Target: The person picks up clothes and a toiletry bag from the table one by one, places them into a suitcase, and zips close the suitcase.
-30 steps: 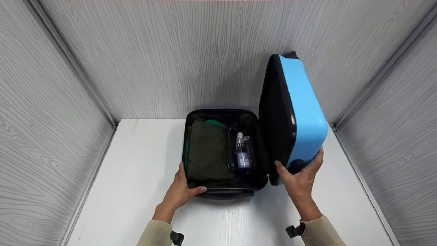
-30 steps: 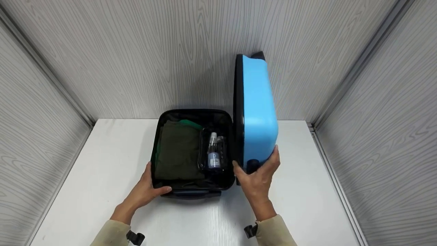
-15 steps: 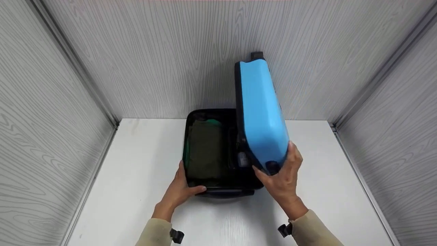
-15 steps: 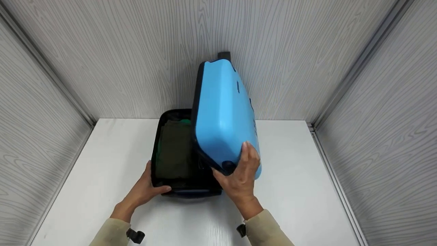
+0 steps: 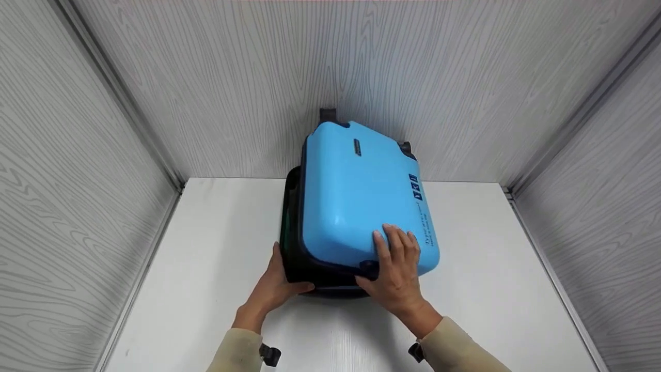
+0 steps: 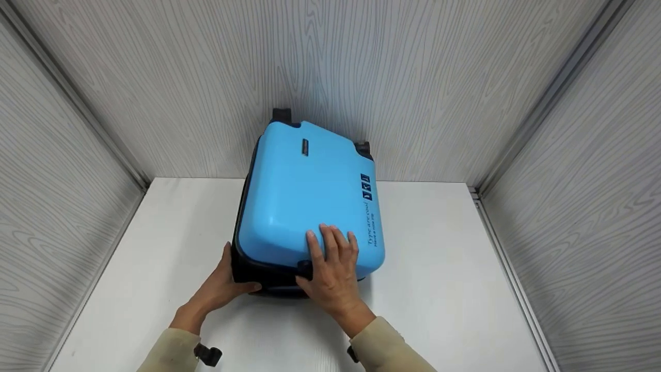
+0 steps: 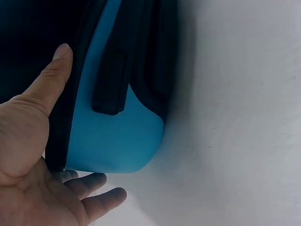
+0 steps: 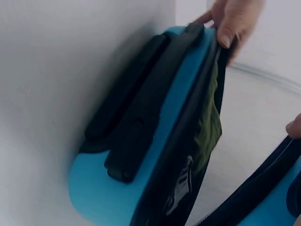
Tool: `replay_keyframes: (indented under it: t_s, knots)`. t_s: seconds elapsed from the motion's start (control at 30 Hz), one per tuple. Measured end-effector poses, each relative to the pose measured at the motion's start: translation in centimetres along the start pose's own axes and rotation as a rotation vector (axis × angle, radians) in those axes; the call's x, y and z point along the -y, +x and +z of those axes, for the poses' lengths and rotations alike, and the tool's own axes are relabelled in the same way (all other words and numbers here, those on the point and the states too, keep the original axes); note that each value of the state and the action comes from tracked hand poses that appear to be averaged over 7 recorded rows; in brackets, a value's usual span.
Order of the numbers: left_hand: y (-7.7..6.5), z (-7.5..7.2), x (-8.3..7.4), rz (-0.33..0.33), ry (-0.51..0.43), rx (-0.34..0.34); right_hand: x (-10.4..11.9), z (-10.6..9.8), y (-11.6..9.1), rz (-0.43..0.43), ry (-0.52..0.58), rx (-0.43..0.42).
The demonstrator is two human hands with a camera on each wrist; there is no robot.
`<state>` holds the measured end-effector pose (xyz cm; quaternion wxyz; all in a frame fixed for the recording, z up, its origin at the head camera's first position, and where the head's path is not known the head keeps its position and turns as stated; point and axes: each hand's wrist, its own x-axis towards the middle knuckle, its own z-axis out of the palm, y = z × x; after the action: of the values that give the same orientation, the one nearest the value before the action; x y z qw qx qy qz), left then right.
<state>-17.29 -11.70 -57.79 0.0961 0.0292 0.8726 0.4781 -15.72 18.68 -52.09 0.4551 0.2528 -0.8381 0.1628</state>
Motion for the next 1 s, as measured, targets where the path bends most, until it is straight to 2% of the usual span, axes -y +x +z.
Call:
replay_keyframes:
  t_s: [0.2, 0.43, 0.77, 1.0]
  knots:
    - [-0.1, 0.1, 0.3, 0.082, -0.003, -0.032, 1.0, 0.9, -0.5, -0.082, -0.063, 0.059]
    - [-0.4, 0.0, 0.1, 0.118, -0.026, -0.043, 2.0, 1.5, -1.3, -0.150, -0.116, 0.129]
    - [-0.4, -0.2, 0.0, 0.156, -0.071, -0.014, 3.0, 2.3, -2.8, -0.191, -0.156, 0.184]
    - [-0.4, -0.3, -0.2, 0.187, -0.100, 0.011, 3.3, 1.9, -3.3, -0.169, -0.145, 0.267]
